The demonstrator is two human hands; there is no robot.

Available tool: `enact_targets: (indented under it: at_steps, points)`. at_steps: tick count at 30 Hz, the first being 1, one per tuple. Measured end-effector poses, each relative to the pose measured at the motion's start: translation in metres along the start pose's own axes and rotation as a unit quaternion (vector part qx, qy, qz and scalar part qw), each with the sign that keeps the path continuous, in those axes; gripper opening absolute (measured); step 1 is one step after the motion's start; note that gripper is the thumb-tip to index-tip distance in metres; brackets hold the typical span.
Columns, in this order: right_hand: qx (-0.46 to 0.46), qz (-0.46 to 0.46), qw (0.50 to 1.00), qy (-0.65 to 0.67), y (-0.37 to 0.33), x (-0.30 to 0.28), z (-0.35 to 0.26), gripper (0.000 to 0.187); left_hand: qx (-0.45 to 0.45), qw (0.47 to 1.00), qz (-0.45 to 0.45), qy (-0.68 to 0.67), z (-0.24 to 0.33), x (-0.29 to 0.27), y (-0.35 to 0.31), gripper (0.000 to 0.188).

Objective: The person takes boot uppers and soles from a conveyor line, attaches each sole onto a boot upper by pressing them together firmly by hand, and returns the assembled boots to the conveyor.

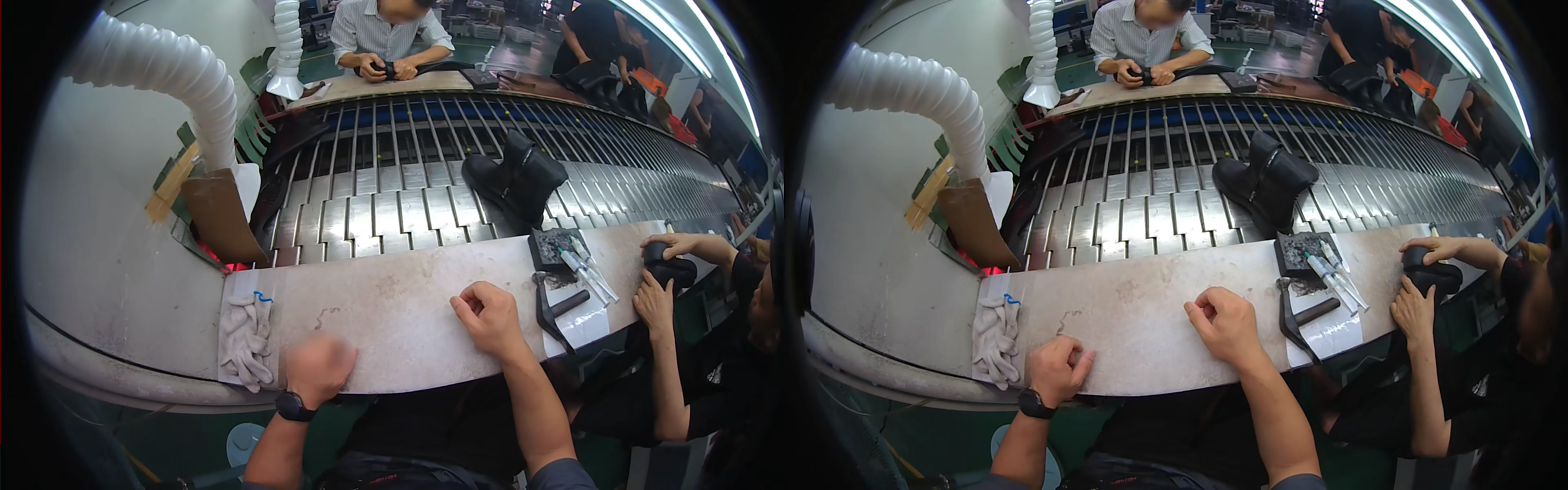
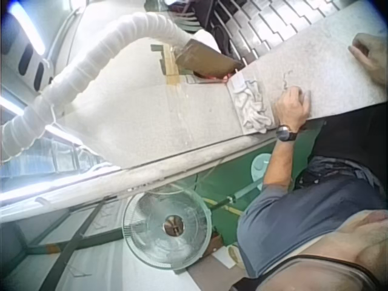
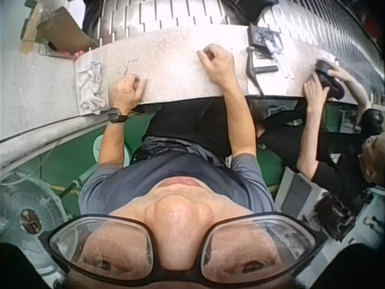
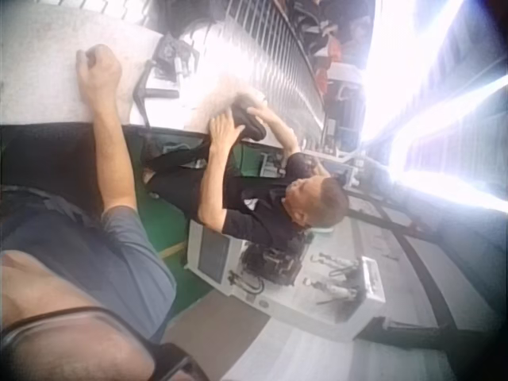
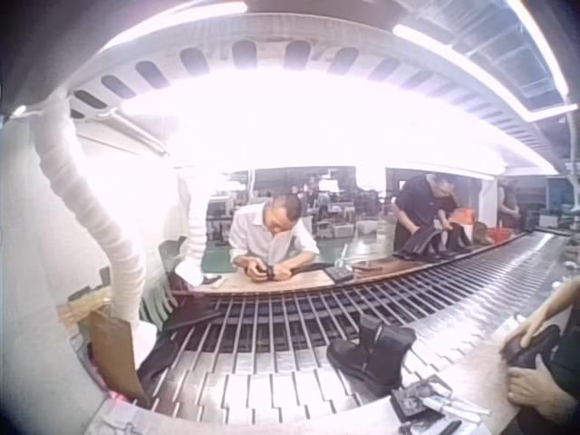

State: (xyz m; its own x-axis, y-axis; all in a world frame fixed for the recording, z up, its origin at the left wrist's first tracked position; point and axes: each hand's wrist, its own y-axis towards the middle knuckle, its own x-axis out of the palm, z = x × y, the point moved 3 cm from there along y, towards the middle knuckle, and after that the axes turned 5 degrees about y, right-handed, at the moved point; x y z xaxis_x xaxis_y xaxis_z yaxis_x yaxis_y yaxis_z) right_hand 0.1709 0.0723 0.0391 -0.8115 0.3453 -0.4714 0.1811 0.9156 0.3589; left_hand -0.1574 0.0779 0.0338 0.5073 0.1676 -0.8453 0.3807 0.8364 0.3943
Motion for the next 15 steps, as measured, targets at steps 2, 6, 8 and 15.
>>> enact_targets:
  at_steps: [2,6,8,15]
  points:
    - [0.003,0.0,1.0,0.002,0.0,0.001,0.0,0.021,0.0,1.0,0.001,-0.002,0.0,0.0,-0.001,0.025]
    - [0.009,-0.003,1.0,-0.005,-0.003,-0.001,0.003,0.022,0.001,1.0,0.0,-0.013,-0.001,0.005,-0.002,0.025]
    - [0.014,0.005,1.0,-0.019,-0.005,-0.007,0.004,0.022,0.014,1.0,0.0,-0.027,0.002,0.008,0.001,0.025]
    - [-0.011,-0.012,1.0,-0.016,-0.003,0.008,-0.002,0.022,-0.031,0.999,-0.016,0.004,-0.017,0.003,-0.011,0.021]
